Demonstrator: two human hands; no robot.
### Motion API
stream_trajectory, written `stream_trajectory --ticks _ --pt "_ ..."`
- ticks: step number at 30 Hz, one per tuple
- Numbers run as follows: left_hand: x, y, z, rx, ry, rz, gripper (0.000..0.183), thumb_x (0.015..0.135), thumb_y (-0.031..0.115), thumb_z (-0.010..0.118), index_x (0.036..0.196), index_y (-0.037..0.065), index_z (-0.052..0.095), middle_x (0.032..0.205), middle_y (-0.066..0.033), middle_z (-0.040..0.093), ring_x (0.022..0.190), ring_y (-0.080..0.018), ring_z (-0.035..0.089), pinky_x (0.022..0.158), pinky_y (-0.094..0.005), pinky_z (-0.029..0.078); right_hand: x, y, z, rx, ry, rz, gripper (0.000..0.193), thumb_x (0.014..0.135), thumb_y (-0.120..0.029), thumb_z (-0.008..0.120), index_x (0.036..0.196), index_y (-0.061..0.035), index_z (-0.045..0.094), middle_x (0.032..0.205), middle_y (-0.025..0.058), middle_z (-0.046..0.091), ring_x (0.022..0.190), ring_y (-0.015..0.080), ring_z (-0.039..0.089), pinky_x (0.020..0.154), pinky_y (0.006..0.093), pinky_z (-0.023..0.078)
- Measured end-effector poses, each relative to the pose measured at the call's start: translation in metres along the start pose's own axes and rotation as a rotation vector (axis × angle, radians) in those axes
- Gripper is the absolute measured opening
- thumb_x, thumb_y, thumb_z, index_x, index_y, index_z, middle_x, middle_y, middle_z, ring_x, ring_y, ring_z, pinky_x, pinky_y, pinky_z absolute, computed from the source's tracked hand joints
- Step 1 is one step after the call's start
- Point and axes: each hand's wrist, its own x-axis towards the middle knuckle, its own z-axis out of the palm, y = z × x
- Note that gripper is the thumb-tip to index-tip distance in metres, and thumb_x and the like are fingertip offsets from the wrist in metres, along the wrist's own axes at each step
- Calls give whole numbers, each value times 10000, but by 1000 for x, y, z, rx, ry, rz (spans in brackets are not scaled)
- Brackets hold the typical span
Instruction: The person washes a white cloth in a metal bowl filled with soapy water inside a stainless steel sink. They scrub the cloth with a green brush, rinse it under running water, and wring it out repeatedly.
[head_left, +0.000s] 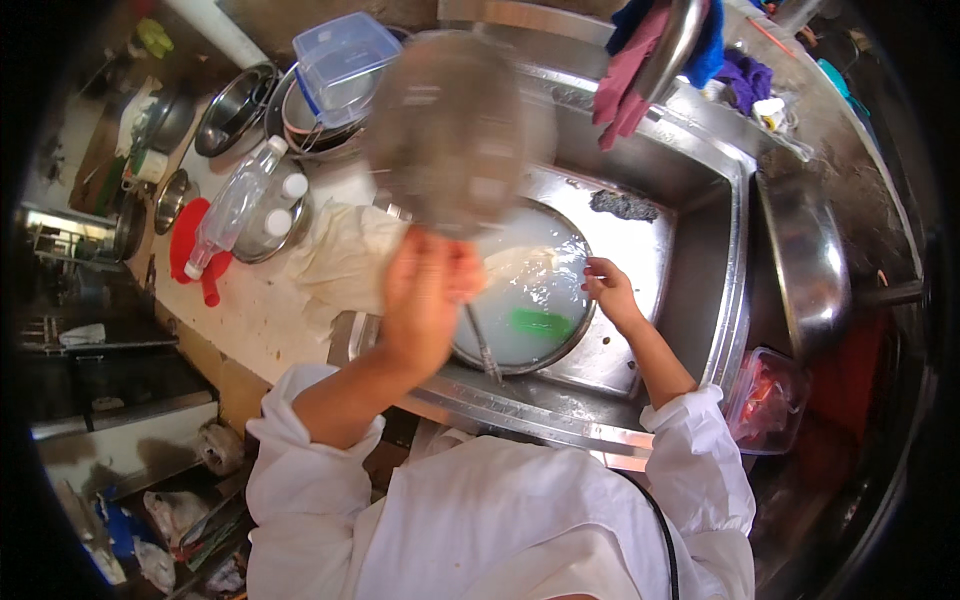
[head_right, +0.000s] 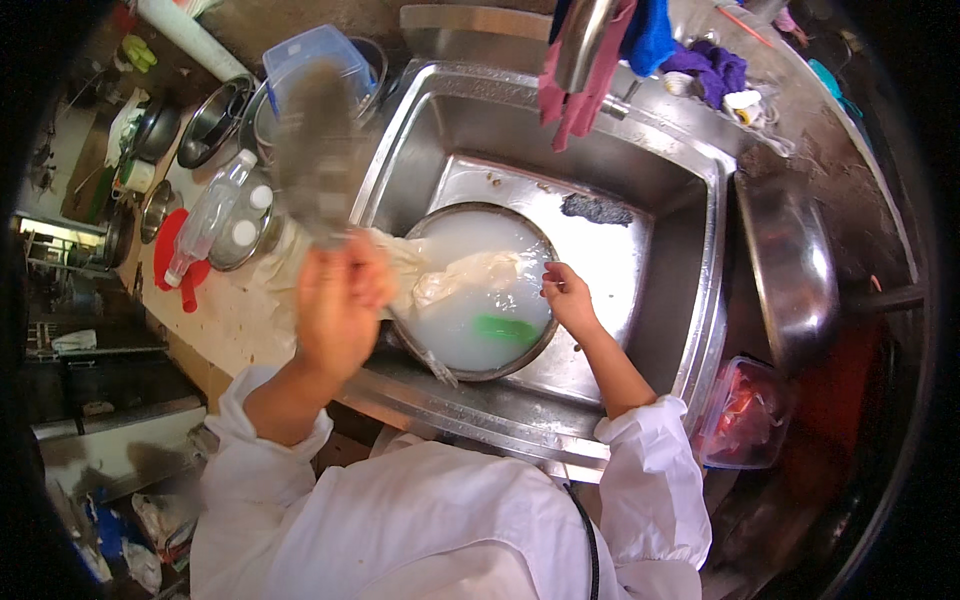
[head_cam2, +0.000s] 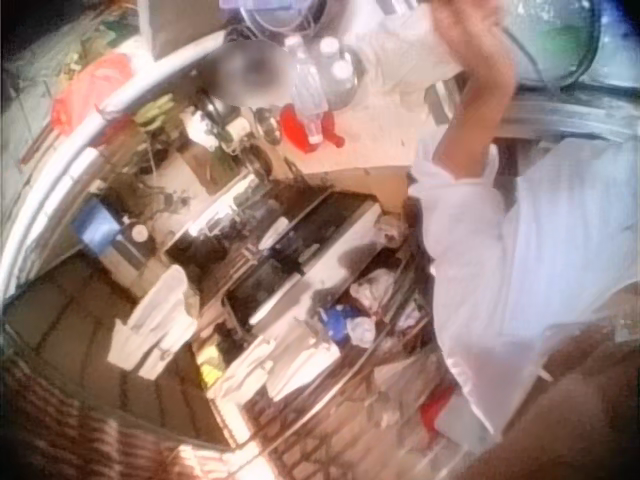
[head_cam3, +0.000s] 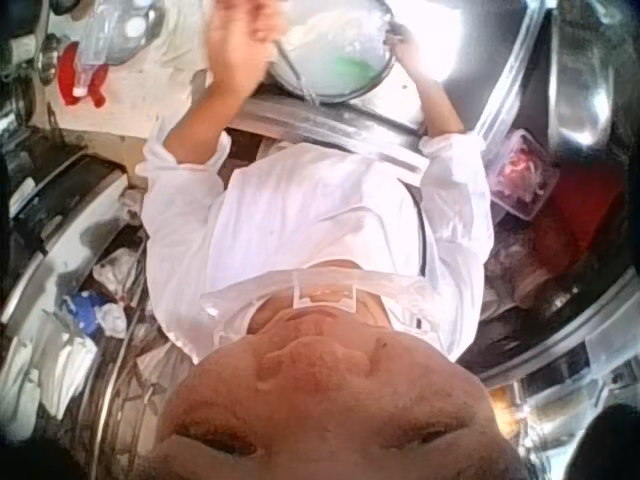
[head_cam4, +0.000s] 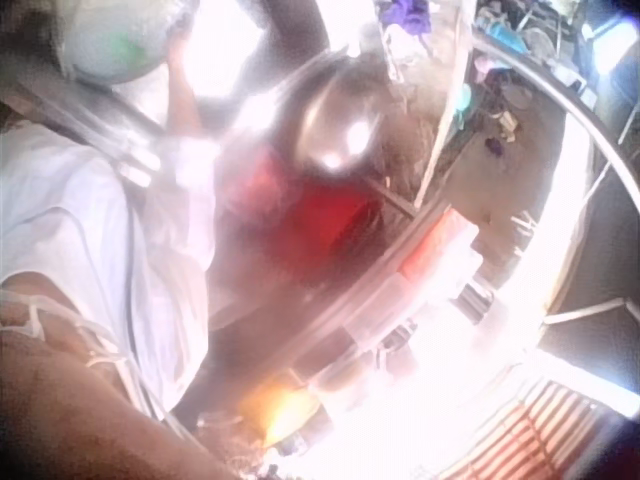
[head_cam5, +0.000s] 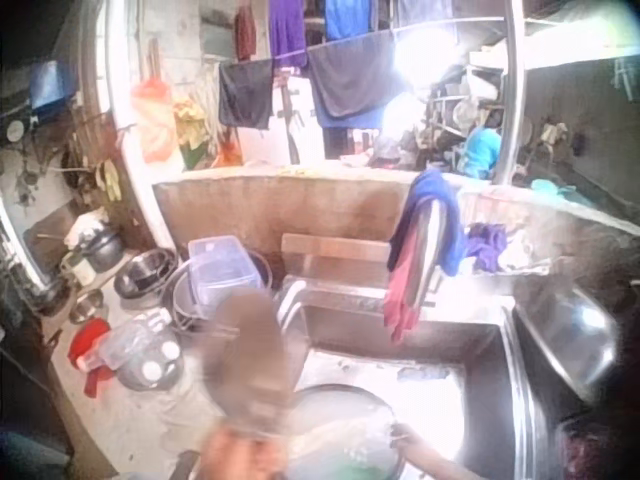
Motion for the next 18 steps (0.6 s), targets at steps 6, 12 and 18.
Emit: stream_trajectory --ticks 6,12,18 --pt "16 -69 70 412 -496 170 174 886 67 418 1026 -18 475 854 -145 565 791 -265 579 696 -329 447 -43 -53 -77 596 117 -89 438 850 -317 508 1180 -37 442 1107 111 529 903 194 564 734 322 491" --pt "22 -164 36 857 -845 640 151 692 76 585 829 54 524 704 -90 417 686 -255 472 628 -346 403 -124 -83 -119 1000 -515 14 794 798 -631 365 1308 -27 289 1251 289 374 1145 420 401 838 556 418" --pt "2 -235 -16 954 -977 545 122 748 148 562 847 79 551 694 -62 417 672 -221 472 619 -325 399 -150 -39 -102 756 -249 356 536 847 -290 513 1266 -7 332 1153 267 467 948 379 563 725 469 510"
